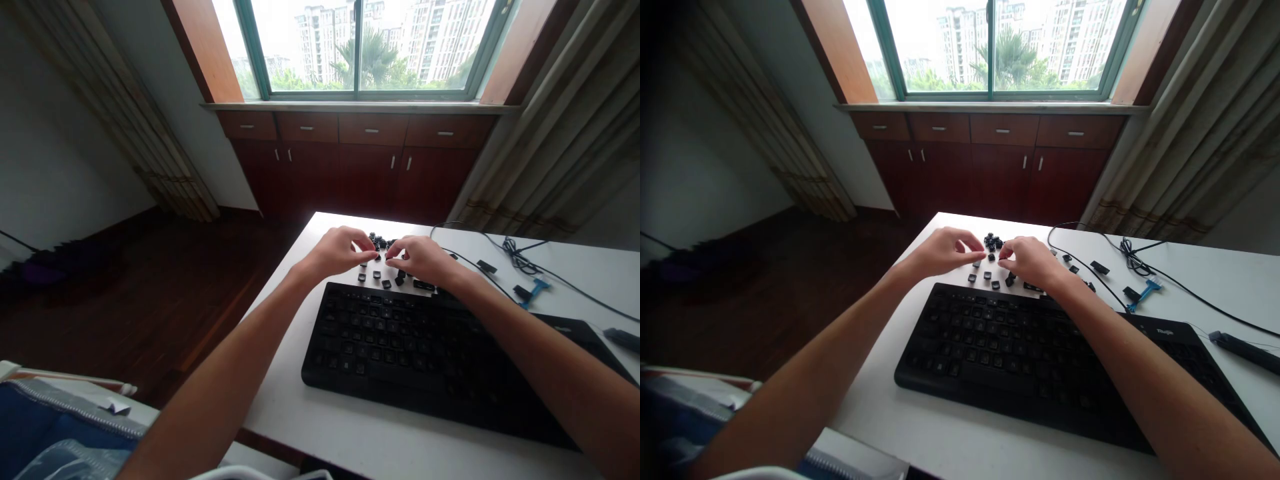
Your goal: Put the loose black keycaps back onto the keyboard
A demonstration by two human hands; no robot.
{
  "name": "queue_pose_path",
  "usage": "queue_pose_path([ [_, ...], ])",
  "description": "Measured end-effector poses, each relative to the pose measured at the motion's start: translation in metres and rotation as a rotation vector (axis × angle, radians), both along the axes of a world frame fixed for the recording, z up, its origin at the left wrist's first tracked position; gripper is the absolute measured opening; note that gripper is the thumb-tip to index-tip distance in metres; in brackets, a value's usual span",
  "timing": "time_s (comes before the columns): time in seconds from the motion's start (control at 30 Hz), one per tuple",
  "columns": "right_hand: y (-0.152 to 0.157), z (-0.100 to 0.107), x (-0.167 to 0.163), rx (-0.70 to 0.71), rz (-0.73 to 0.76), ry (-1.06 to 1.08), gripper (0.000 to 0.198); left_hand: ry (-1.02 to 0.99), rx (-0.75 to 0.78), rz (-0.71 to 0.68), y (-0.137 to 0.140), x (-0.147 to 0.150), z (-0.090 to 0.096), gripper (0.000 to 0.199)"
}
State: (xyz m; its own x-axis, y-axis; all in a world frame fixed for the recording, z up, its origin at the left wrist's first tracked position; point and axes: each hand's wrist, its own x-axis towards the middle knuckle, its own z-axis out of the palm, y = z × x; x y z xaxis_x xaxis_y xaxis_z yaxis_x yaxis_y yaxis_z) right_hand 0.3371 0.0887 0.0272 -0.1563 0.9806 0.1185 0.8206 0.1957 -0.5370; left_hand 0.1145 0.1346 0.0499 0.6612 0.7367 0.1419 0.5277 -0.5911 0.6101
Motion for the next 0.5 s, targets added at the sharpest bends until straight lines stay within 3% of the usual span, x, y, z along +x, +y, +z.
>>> queue_pose_path([
  [0.27,-0.019,0.016,0.029,-0.201,-0.072,0.685,0.044,0.299,0.095,0.013,0.022,0.054,0.013,0.026],
  [0.5,-0.029,0.032,0.039,-0.387,-0.120,1.139,0.024,0.426,0.117,-0.013,0.020,0.072,-0.002,0.025],
])
